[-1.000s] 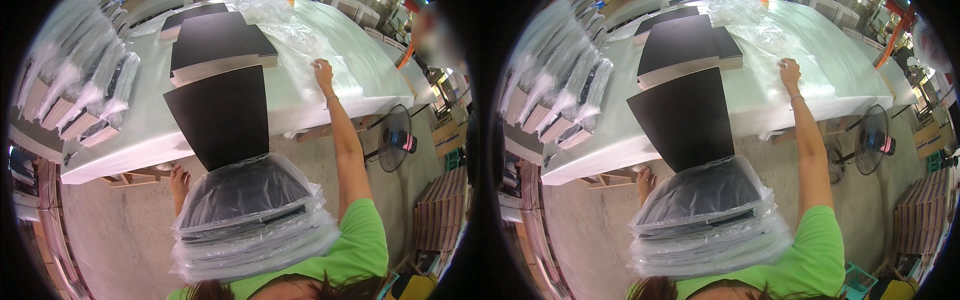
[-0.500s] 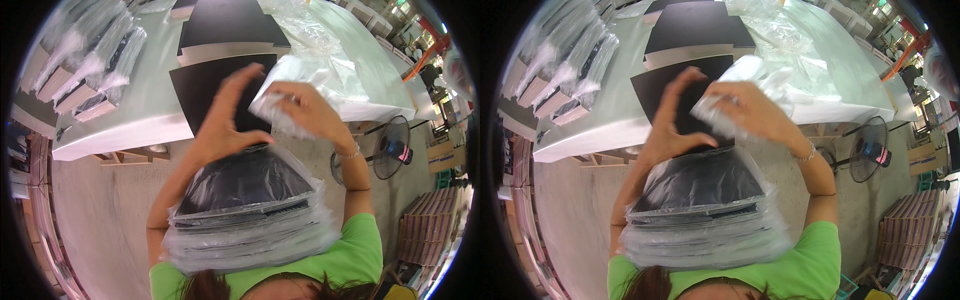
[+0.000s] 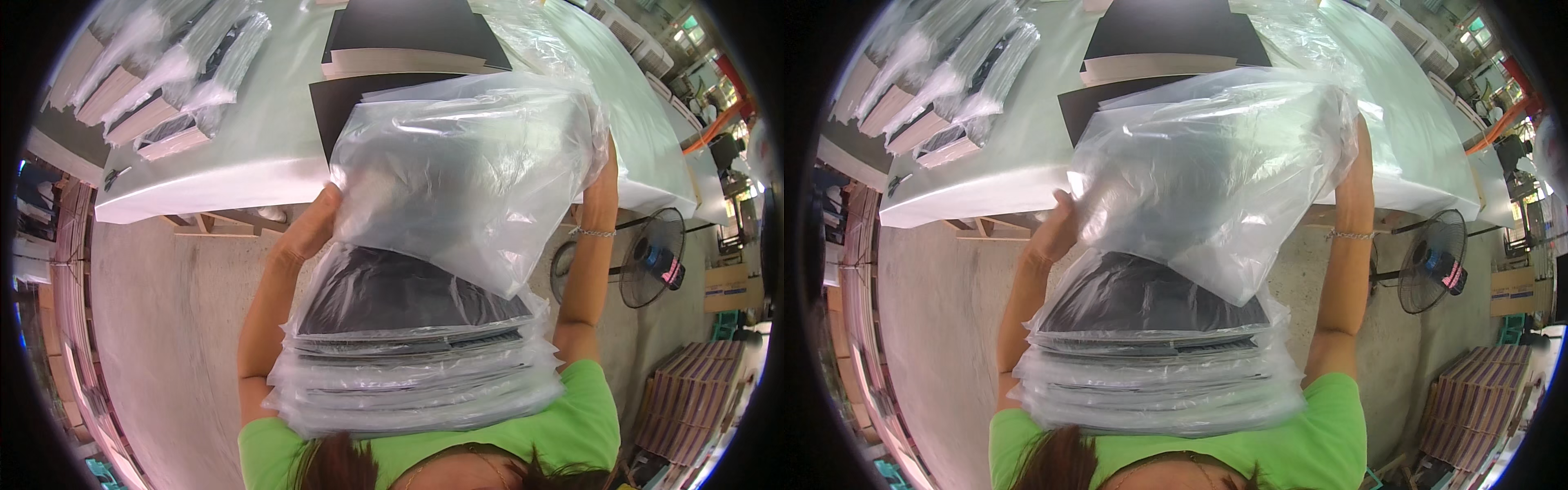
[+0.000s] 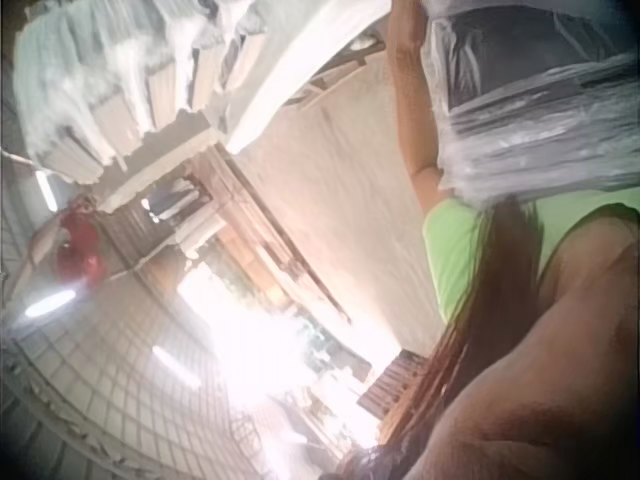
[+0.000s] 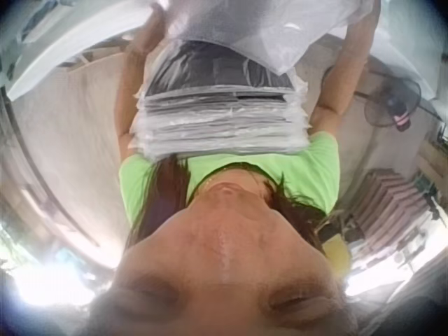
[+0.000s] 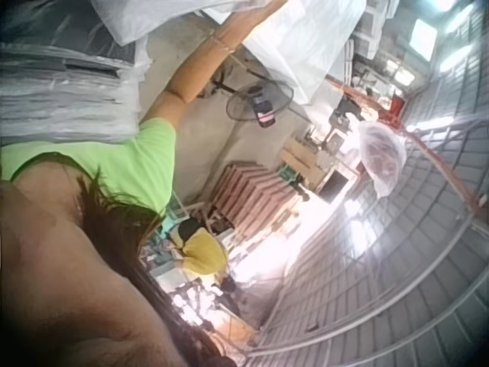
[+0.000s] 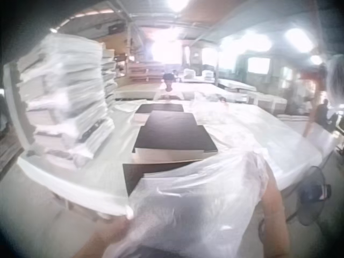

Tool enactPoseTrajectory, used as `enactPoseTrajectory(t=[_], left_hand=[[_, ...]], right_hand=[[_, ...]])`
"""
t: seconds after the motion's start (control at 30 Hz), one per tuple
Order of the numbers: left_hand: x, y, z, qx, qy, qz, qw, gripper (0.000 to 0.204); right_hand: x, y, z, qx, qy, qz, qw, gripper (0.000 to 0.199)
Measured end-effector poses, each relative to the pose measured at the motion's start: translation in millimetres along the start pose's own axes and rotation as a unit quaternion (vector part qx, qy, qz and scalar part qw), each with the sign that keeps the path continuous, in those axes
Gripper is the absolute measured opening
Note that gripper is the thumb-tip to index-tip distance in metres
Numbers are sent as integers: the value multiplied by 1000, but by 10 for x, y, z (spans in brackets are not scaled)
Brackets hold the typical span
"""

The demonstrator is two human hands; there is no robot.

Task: The person wraps black rectangular folders in plastic sleeves by hand, smoothing the plastic over the folders and stacking them.

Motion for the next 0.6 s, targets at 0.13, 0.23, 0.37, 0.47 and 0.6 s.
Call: enactPoseTrajectory(t=[0.13, 0.23, 0.37, 0.47, 0.6], left_hand=[[-2, 116, 33, 138, 54, 39, 988, 52], [52, 184, 86, 19, 43, 60, 997, 35], [151, 88, -13, 11, 25, 80, 996, 26], [171, 34, 5, 53, 28, 55, 997, 20], [170, -34, 116, 36, 22, 33, 999, 18]], right_hand=[[-90, 197, 40, 128, 5, 55, 990, 52], [-177, 293, -32, 95, 8, 49, 994, 51], [-281, 42, 70, -3, 6, 52, 999, 44], [-202, 540, -121, 32, 78, 187, 979, 36], [-186, 155, -139, -361, 113, 36, 925, 26]])
Point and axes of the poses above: each hand's wrist, its own x-axis towards the middle knuckle, its own z-axis out of the palm, y = z × x, the point moved 10 cm from there along x, towards the middle knuckle
